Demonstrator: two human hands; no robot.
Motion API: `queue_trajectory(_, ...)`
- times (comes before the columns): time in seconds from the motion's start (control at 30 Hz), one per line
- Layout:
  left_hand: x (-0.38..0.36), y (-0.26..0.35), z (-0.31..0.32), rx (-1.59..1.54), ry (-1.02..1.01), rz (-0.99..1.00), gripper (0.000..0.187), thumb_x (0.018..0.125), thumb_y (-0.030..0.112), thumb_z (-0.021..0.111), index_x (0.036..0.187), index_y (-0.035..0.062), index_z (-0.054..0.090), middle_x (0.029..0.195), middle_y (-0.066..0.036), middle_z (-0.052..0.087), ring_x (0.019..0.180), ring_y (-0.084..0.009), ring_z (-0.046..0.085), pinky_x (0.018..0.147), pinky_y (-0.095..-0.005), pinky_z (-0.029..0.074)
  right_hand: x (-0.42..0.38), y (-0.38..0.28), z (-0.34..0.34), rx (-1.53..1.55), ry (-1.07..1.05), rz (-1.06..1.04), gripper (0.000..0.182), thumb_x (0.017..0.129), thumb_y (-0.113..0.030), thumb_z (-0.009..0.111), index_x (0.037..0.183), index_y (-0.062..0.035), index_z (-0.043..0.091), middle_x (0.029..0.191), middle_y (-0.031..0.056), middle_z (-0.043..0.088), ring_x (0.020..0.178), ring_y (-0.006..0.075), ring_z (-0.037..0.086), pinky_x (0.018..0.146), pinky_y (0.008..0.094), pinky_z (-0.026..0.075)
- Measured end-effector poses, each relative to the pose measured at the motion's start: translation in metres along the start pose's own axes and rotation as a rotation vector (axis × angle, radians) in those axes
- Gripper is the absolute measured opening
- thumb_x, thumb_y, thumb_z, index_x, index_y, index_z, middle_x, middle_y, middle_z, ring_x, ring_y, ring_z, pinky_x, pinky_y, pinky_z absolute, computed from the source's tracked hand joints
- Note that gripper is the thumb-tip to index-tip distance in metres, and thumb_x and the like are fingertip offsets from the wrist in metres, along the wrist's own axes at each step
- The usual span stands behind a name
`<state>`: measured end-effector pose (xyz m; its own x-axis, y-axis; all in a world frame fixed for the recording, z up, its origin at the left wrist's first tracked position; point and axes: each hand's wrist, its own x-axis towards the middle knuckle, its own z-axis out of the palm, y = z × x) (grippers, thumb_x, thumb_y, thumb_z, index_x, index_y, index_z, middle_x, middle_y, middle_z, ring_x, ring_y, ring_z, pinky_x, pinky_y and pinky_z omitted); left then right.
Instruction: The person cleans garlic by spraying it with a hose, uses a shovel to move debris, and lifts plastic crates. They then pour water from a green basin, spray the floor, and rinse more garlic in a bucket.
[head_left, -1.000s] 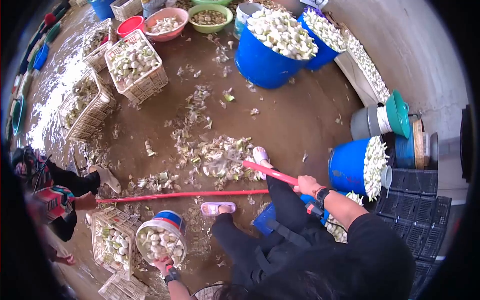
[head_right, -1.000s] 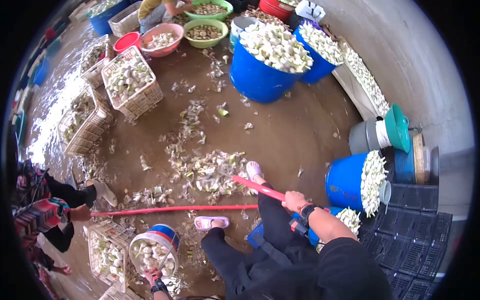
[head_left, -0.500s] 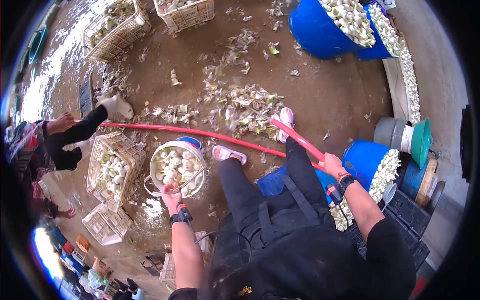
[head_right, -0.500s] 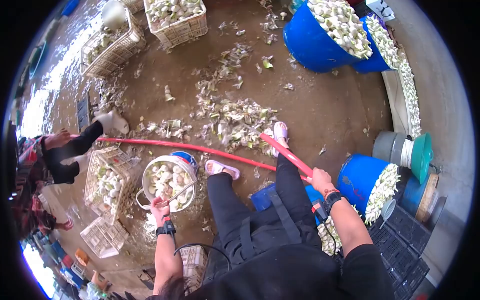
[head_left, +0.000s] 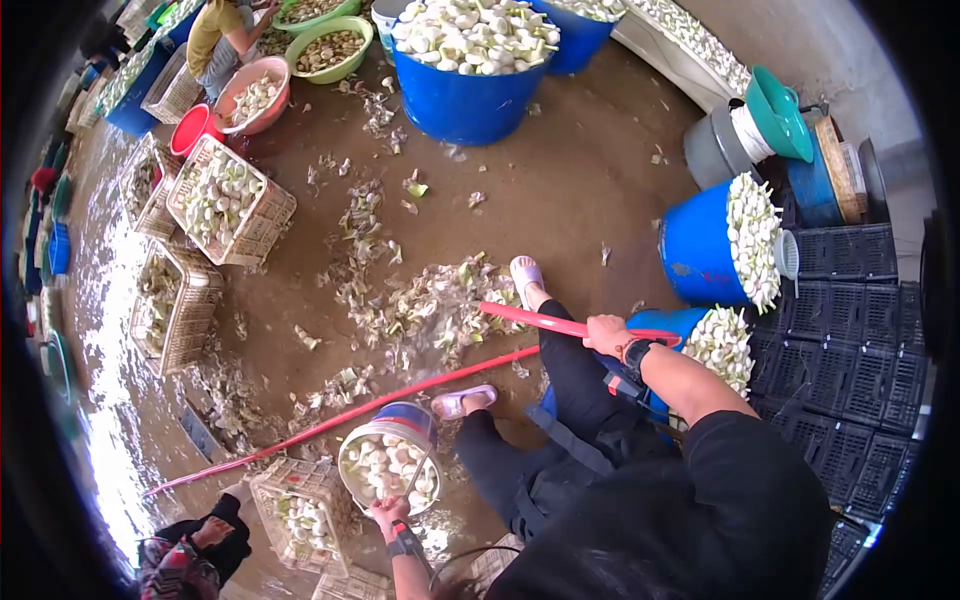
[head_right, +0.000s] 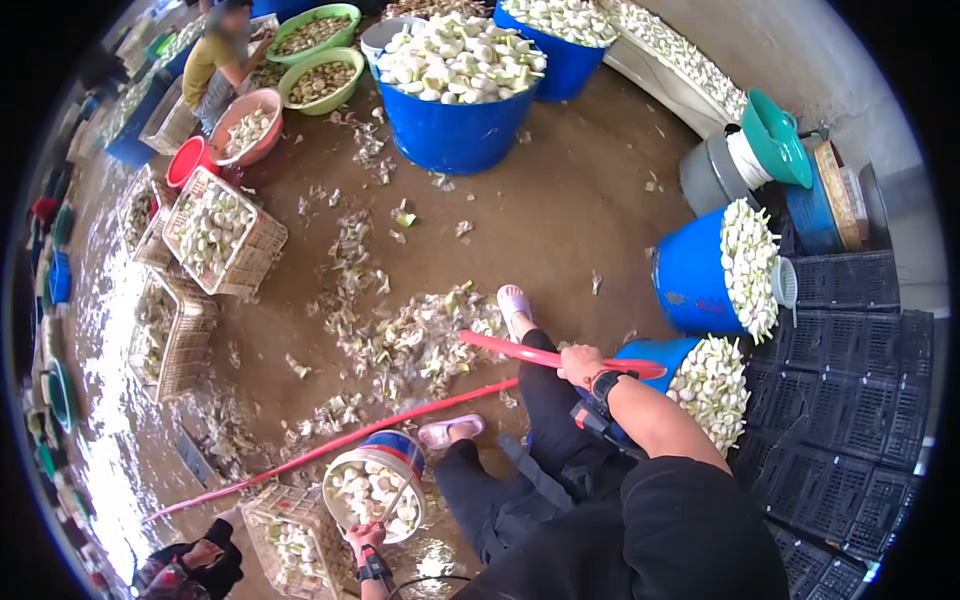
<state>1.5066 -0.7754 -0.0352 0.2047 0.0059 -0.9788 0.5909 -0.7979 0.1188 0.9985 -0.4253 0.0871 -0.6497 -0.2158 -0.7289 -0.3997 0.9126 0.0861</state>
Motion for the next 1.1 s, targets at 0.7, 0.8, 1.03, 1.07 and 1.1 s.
queue_trajectory(0.7,-0.298,-0.441,0.346,0.954,-0.142,0.152,0.025,0.078,0.020,0.042,0.055,0.0161,0.031,0.046,0.005,0.028,0.044,-0.0105,0.032,0.060,-0.0308,0.037,0.150,0.237,-0.039,0.573,0.010,0.289,0.017,0.071,-0.021,0.057,0.078,-0.0086,0.067,0.081,0.0136,0.064,0.079,0.0276,0.063,0.067,0.0380,0.051)
queue_trajectory(0.8,-0.283,-0.505,0.395,1.105,-0.290,0.086,0.021,0.073,0.016,0.042,0.055,0.0166,0.032,0.048,0.003,0.031,0.049,-0.0120,0.036,0.058,-0.0348,0.036,0.128,0.276,-0.037,0.658,0.030,0.347,0.019,0.070,-0.024,0.059,0.078,-0.0089,0.067,0.080,0.0131,0.064,0.078,0.0275,0.063,0.066,0.0382,0.051)
queue_trajectory(1.03,-0.269,-0.684,0.520,1.457,-0.504,0.105,0.021,0.071,0.014,0.042,0.055,0.0152,0.029,0.044,0.002,0.029,0.044,-0.0141,0.034,0.047,-0.0334,0.033,0.107,0.294,-0.048,0.722,0.194,0.433,0.021,0.067,-0.026,0.060,0.072,-0.0064,0.065,0.073,0.0132,0.063,0.071,0.0278,0.063,0.062,0.0388,0.051)
queue_trajectory(1.07,-0.274,-0.710,0.533,1.482,-0.491,0.053,0.022,0.071,0.014,0.042,0.055,0.0151,0.029,0.043,0.002,0.028,0.042,-0.0142,0.032,0.043,-0.0334,0.031,0.107,0.292,-0.048,0.717,0.240,0.412,0.020,0.067,-0.025,0.060,0.070,-0.0057,0.065,0.070,0.0132,0.063,0.069,0.0280,0.063,0.061,0.0390,0.051)
queue_trajectory(1.1,-0.285,-0.737,0.541,1.487,-0.495,0.068,0.023,0.072,0.015,0.042,0.054,0.0153,0.027,0.043,0.002,0.028,0.041,-0.0145,0.032,0.041,-0.0330,0.030,0.107,0.288,-0.045,0.719,0.242,0.431,0.020,0.067,-0.025,0.060,0.070,-0.0057,0.065,0.070,0.0132,0.063,0.069,0.0280,0.063,0.061,0.0390,0.051)
